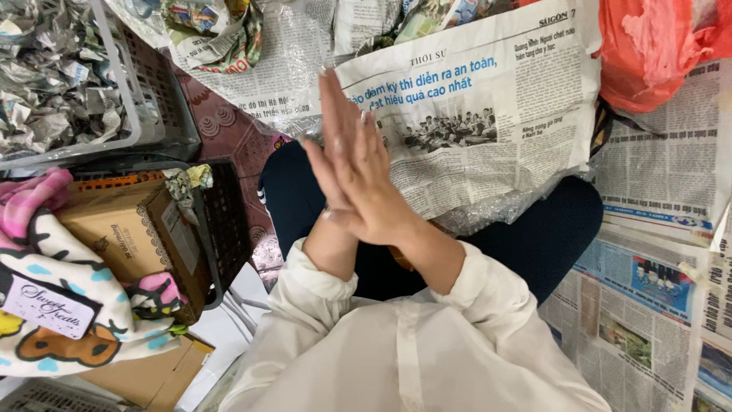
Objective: The person sits cross-legged on the floor and wraps small items, including a glass and a mug, in newspaper and bubble wrap. They fold the newspaper around the items and place the wrapped bundles on a pile nearby.
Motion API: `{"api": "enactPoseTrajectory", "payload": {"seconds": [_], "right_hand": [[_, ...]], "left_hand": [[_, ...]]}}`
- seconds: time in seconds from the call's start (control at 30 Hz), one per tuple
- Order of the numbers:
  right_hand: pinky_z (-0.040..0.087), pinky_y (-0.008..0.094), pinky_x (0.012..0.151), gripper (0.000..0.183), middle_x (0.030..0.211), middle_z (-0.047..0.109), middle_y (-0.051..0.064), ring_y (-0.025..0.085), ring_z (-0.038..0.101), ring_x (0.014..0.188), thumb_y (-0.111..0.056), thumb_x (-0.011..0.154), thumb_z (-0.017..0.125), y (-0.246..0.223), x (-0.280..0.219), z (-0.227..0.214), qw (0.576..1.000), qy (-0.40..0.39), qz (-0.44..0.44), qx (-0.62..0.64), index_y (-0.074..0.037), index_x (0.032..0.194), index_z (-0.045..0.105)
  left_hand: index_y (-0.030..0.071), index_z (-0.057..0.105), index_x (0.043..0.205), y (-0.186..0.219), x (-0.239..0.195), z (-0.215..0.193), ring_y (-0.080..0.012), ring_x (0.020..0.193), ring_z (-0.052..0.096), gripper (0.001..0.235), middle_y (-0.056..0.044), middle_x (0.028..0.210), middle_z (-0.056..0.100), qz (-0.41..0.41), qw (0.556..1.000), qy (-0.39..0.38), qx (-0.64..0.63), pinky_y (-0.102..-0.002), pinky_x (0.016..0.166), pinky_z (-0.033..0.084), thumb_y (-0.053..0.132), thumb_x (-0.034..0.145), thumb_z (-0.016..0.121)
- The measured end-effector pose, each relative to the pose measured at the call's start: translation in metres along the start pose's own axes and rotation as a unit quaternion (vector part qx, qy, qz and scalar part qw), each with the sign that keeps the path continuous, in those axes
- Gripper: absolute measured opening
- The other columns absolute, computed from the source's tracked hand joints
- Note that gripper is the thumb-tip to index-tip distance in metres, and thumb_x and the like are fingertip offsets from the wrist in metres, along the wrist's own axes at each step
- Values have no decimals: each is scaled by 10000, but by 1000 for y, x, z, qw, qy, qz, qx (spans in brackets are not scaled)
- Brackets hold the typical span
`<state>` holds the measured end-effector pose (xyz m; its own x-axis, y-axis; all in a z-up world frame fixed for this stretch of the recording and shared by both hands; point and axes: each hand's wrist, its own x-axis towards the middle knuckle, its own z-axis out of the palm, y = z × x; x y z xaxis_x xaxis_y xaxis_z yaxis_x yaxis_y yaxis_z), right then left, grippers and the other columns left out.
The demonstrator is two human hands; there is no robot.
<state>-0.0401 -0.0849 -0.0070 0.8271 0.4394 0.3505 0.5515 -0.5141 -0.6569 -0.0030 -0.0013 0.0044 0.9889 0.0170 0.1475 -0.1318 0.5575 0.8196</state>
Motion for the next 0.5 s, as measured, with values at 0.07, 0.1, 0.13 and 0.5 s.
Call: {"api": "enactPoseTrajectory", "payload": {"seconds": [0.07,0.1,0.13,0.5], "right_hand": [[3,688,1245,881,1749,-239,197,494,-162,1586,-693,1084,341,-6,5,5,1000,21,-21,-4,-284,1724,-106],[-31,704,1243,890,1740,-242,190,484,-182,1572,-710,1041,305,-8,8,8,999,39,-28,-25,-299,1714,-108],[-65,721,1240,902,1732,-246,183,475,-203,1558,-728,997,269,-7,13,10,997,58,-34,-47,-314,1704,-109],[129,654,1310,897,1709,-161,189,437,11,1627,-722,1015,406,50,47,-28,992,-3,67,-102,-329,1712,0]], "left_hand": [[106,57,1694,5,-9,-3,-241,1639,-20,889,-80,1785,23,-27,999,-9,-34,-426,1361,9,734,1071,148],[110,47,1703,6,-15,-6,-259,1634,1,885,-99,1790,31,-52,996,-14,-71,-431,1358,26,723,1073,155],[108,47,1719,2,-19,-7,-300,1636,46,890,-146,1795,64,-93,984,-21,-149,-450,1363,52,711,1072,151],[212,24,1706,-28,-15,-18,-275,1643,98,1169,-79,1788,21,-187,880,-12,-437,-463,1346,103,953,811,144]]}}
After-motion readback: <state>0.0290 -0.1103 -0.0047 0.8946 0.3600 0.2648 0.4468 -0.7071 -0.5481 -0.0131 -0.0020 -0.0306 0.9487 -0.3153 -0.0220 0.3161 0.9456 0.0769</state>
